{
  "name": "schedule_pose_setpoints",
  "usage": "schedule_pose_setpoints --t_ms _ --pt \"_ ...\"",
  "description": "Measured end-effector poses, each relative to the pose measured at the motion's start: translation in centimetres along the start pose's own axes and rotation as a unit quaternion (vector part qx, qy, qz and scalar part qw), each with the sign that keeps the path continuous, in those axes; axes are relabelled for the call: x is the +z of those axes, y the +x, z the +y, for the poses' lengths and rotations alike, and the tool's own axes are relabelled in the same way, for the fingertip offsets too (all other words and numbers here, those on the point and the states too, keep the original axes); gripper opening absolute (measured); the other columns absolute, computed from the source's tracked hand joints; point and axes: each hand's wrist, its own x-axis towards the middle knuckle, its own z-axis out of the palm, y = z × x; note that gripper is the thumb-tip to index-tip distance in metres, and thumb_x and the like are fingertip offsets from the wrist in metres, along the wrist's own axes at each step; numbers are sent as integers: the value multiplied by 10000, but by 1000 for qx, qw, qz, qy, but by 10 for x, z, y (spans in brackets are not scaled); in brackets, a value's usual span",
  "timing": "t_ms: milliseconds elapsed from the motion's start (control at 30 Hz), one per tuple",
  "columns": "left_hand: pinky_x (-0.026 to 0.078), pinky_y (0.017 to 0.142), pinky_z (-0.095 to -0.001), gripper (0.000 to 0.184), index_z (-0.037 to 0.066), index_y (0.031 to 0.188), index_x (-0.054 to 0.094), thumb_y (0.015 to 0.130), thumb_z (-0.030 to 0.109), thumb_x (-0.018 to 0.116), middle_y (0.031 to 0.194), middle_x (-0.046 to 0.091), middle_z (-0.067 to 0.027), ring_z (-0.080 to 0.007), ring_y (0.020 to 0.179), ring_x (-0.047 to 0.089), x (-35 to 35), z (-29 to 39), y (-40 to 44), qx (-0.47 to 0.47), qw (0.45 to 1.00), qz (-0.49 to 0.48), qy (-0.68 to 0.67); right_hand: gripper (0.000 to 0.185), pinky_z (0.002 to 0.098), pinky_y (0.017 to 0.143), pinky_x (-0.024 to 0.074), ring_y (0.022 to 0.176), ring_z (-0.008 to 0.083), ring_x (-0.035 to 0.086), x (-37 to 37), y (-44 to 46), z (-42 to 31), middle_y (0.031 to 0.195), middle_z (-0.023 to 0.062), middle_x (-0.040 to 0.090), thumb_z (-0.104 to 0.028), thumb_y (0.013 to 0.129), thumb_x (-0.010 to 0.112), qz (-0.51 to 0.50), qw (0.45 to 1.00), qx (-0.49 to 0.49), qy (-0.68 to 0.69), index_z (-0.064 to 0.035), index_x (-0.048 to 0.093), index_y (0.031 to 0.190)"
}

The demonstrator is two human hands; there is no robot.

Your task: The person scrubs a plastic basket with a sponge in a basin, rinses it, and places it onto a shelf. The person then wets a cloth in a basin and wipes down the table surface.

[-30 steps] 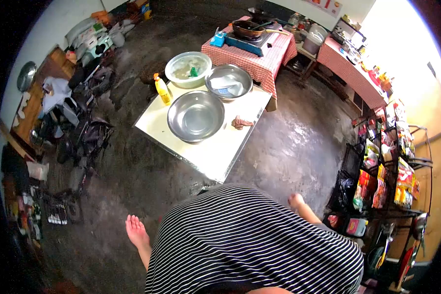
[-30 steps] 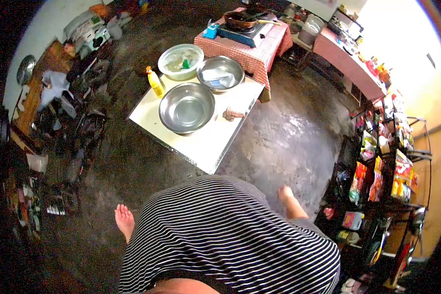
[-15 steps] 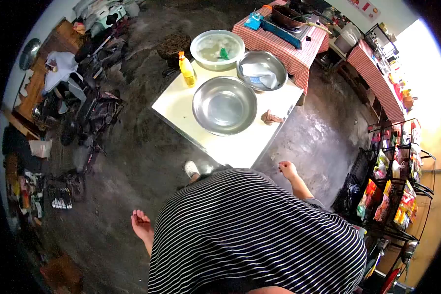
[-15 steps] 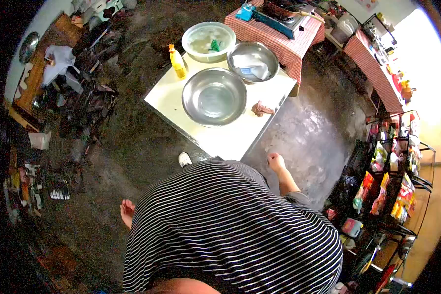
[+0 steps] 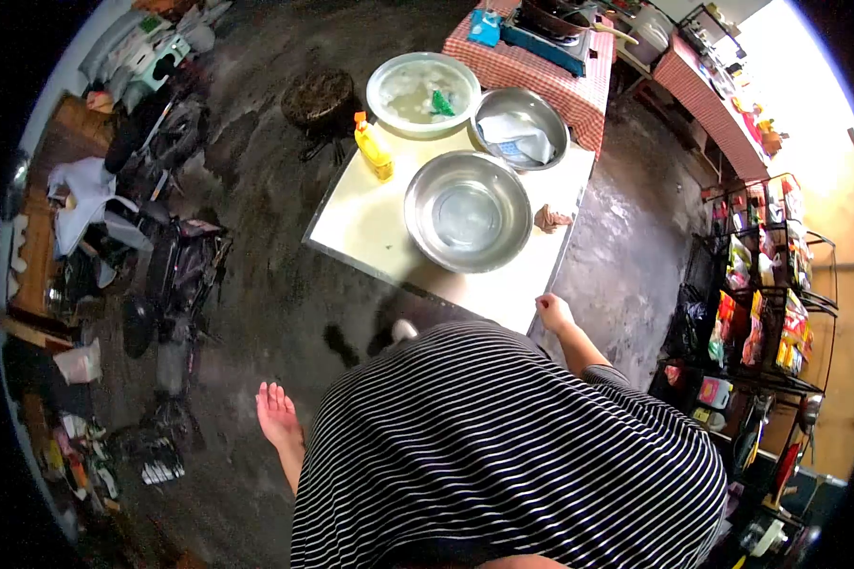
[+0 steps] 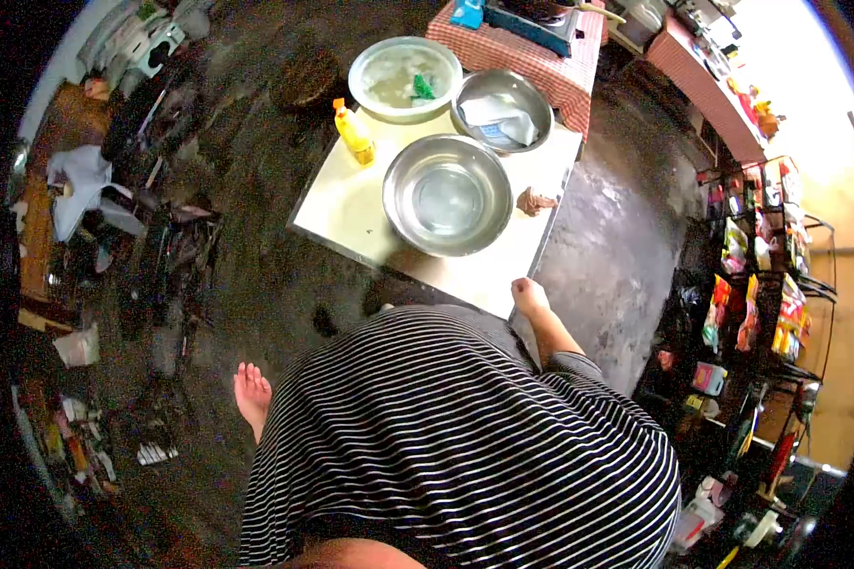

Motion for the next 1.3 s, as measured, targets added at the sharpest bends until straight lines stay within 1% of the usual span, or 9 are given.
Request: schedule_pose_setpoints --t_ms 100,267,467,600,733,967,1000,1167,1300 --pt "442 838 -262 378 120 1261 565 975 360 507 1113 610 -2 -117 1004 559 7 2 46 -6 999 -39 -25 215 363 847 513 939 302 661 -21 -22 4 975 169 689 -167 862 601 -9 997 57 -52 -56 693 1021" --pt "437 868 -273 389 132 1283 555 975 364 507 1134 605 -14 -130 1025 556 49 -21 60 -64 994 -93 -14 217 374 816 516 917 316 663 -49 -50 49 966 159 695 -195 857 625 83 991 89 -56 -54 688 1010" --pt "462 847 -276 366 153 1260 580 966 363 520 1094 651 -13 -124 982 602 113 -67 62 -122 975 -182 48 177 338 776 522 863 246 683 -64 -93 94 911 143 706 -163 856 644 141 981 129 13 -51 696 982" --pt "469 834 -276 378 154 1269 573 958 364 532 1090 655 -11 -121 975 609 158 -94 37 -95 971 -205 74 182 371 828 519 934 299 675 -67 -115 153 963 133 706 -215 853 646 176 974 139 41 -121 715 993" --pt "448 839 -268 367 160 1255 581 957 367 528 1096 641 -7 -112 980 596 187 -131 -17 -63 976 -183 98 205 352 832 516 939 271 680 -82 -114 223 973 128 710 -206 854 651 165 969 137 122 -87 709 1010" --pt "471 787 -265 366 145 1252 576 947 344 549 1050 650 -11 -127 945 612 183 -237 -127 -106 978 -156 88 276 350 831 516 940 269 674 -112 -27 303 982 129 707 -262 830 684 79 989 92 81 -94 698 1048" --pt "471 787 -267 363 145 1254 574 949 340 546 1054 647 -11 -128 948 611 183 -249 -141 -114 978 -154 84 296 339 818 521 918 247 681 -116 -11 297 971 127 709 -252 827 690 74 992 73 70 -69 688 1059" --pt "456 801 -269 418 122 1300 530 961 366 521 1074 613 -24 -138 958 577 179 -290 -187 -115 979 -112 124 367 429 933 475 1078 342 599 -127 93 229 1160 142 650 -276 857 623 -30 995 -64 -71 -181 631 1211" --pt "476 797 -280 398 94 1310 531 973 306 528 1096 633 -50 -140 938 597 208 -340 -192 -117 939 -153 285 468 473 1014 380 1202 329 508 -89 180 161 1249 108 608 -278 847 634 -61 981 -139 -124 -224 560 1306"
